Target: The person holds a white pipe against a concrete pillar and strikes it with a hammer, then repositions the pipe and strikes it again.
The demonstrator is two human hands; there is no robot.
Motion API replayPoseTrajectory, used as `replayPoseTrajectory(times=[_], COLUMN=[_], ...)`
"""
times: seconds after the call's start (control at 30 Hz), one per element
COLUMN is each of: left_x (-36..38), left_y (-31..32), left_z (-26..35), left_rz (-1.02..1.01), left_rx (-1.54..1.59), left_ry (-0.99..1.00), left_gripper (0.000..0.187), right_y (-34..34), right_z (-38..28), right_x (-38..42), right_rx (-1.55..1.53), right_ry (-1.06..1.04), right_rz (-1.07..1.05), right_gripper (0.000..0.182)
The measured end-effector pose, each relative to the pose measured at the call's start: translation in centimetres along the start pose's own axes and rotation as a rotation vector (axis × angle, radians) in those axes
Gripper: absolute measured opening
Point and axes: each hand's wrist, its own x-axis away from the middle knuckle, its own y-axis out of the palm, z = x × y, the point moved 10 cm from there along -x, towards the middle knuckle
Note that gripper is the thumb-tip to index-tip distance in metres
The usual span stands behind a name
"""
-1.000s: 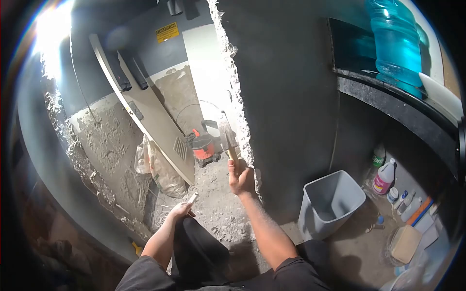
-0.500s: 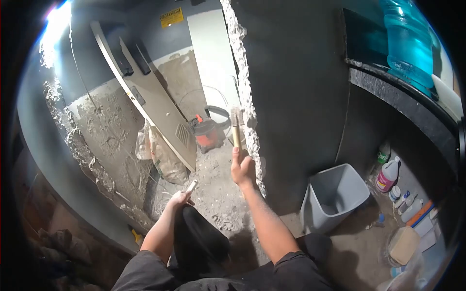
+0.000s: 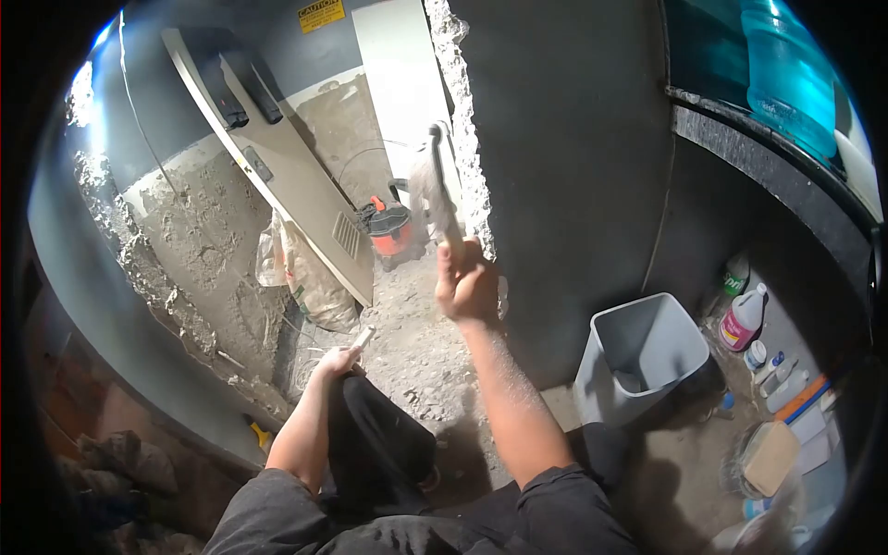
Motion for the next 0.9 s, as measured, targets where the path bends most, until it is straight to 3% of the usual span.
replayPoseTrajectory(times=[0.1, 0.17, 0.2, 0.3, 0.33, 0.43, 0.57, 0.6, 0.63, 0.7, 0.73, 0.77, 0.8, 0.87, 0.9], left_x=[-1.4, -1.8, 0.2, 2.2, 2.1, 3.6, 4.4, 3.3, 1.2, -0.1, 0.2, 0.6, 3.9, 3.8, 3.8], left_y=[-0.2, -0.5, -0.7, -1.3, -1.1, -0.8, 0.2, 0.2, 0.5, 1.2, 0.8, 0.2, 0.3, 0.0, -0.1], left_z=[-1.4, -1.3, 0.6, 2.9, 2.7, 4.5, 5.4, 4.2, 2.3, 1.2, 1.5, 1.7, 4.5, 4.4, 4.4], left_rz=[0.027, 0.066, 0.079, 0.125, 0.109, 0.126, 0.069, 0.065, 0.029, -0.013, 0.023, 0.059, 0.009, 0.023, 0.039], left_rx=[-0.035, -0.079, -0.152, -0.262, -0.174, -0.159, -0.03, -0.029, -0.009, 0.011, -0.008, -0.026, 0.048, 0.01, -0.027], left_ry=[-0.005, 0.056, 0.072, 0.071, 0.066, 0.066, 0.034, 0.031, 0.058, 0.084, 0.087, 0.09, 0.064, 0.073, 0.085], left_gripper=[0.054, 0.055, 0.057, 0.055, 0.053, 0.052, 0.051, 0.051, 0.05, 0.049, 0.048, 0.047, 0.046, 0.045, 0.045], right_y=[1.5, 2.8, 1.7, 4.5, 7.5, 5.2, 2.8, 5.1, 4.6, -0.5, -1.1, -0.5, -0.9, -1.6, -0.8], right_z=[8.1, 12.8, 10.8, 12.7, 15.5, 8.1, 1.2, 4.6, 3.9, -1.4, -2.5, -0.7, 0.5, 2.5, 5.2], right_x=[-0.4, 1.0, 2.0, 5.3, 6.3, 5.7, 4.5, 4.9, 4.6, 3.5, 3.3, 2.5, 2.0, 0.9, 0.6], right_rx=[0.177, 0.094, 0.181, 0.293, 0.154, 0.178, -0.047, -0.324, -0.32, -0.24, -0.149, -0.104, -0.117, -0.078, -0.02], right_ry=[0.273, 0.247, 0.395, 0.472, 0.381, 0.229, -0.288, -0.209, -0.205, -0.431, -0.523, -0.293, -0.178, 0.114, 0.213], right_rz=[-0.034, 0.087, -0.102, -0.27, -0.214, -0.282, -0.102, -0.16, -0.16, 0.065, 0.058, 0.032, 0.073, 0.133, 0.054], right_gripper=[0.055, 0.055, 0.054, 0.053, 0.052, 0.046, 0.037, 0.034, 0.034, 0.033, 0.031, 0.032, 0.034, 0.04, 0.045])
